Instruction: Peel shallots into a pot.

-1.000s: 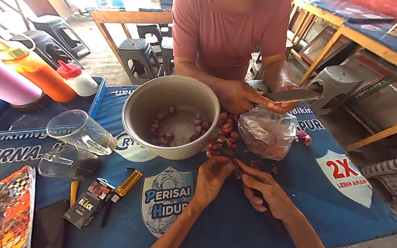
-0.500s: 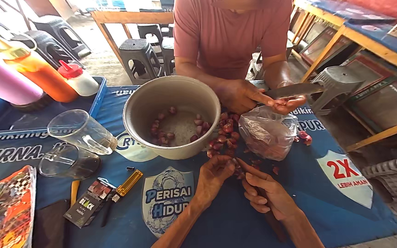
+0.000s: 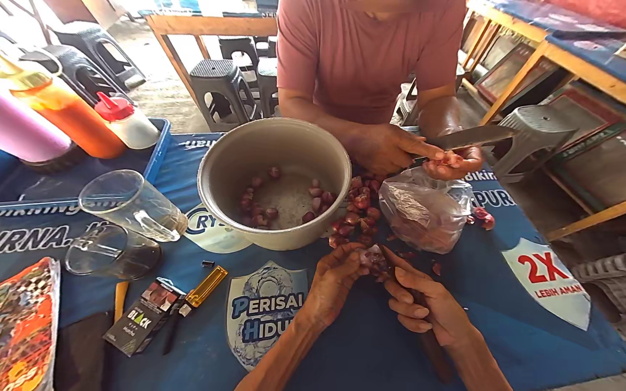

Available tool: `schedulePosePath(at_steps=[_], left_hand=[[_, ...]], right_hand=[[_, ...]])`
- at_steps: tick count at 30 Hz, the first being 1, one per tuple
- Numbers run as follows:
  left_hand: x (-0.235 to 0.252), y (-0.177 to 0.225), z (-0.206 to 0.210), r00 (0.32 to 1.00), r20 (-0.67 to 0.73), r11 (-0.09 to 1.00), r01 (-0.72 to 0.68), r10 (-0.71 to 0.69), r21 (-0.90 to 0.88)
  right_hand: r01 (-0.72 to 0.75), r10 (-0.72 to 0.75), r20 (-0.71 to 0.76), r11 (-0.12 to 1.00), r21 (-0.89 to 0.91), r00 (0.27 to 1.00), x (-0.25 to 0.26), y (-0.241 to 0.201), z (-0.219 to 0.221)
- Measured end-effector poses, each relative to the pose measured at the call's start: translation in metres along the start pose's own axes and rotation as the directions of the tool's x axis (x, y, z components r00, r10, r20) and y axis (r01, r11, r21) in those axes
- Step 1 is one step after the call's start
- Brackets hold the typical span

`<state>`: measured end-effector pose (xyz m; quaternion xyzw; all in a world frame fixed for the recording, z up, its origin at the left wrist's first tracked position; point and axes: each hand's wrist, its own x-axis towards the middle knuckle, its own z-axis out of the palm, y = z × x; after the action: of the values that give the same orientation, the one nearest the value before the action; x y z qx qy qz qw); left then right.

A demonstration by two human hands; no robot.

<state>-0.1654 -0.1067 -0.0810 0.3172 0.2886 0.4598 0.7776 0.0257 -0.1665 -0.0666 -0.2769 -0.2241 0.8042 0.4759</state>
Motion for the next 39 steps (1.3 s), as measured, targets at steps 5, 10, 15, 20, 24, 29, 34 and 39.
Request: schedulePosePath(at_steps=[5,10,15,20,24,29,34,39], left_hand=[[0.001,0.0,-0.003,0.996,0.072,0.998,-0.048,0.045,0.049],[0.003,-0.002,-0.004,0.994,0.042,0.984,-0.105,0.1,0.144],[0.002,0.004,-0.002,0.999,-0.027,0.993,-0.033,0.037,0.116],[0.004,0.002,-0.003,0.998,-0.014,0.993,-0.062,0.063,0.105],[0.006,-0.001,-0.002,0.995,-0.034,0.988,-0.091,0.096,0.126],[0.005,-0.003,-0.003,0.993,-0.042,0.983,-0.105,0.113,0.149],[0.005,-0.003,-0.003,0.993,-0.054,0.979,-0.096,0.107,0.181],[0.005,-0.004,-0.003,0.992,-0.07,0.977,-0.092,0.107,0.195]], right_hand=[[0.048,-0.059,-0.084,0.991,-0.125,0.995,0.0,0.002,0.004],[0.038,-0.04,-0.02,0.992,-0.121,0.999,-0.001,0.001,0.003],[0.074,-0.071,0.037,0.992,-0.106,0.997,-0.003,-0.001,0.002],[0.126,-0.119,0.1,0.99,-0.07,0.988,-0.006,-0.005,-0.003],[0.172,-0.164,0.114,0.983,-0.063,0.98,-0.009,-0.014,-0.006],[0.339,-0.338,0.029,0.94,-0.038,0.941,-0.025,-0.028,-0.004],[0.644,-0.604,-0.258,0.757,0.111,0.754,-0.048,-0.062,-0.021],[0.735,-0.616,-0.429,0.646,0.204,0.66,-0.037,-0.099,-0.036]])
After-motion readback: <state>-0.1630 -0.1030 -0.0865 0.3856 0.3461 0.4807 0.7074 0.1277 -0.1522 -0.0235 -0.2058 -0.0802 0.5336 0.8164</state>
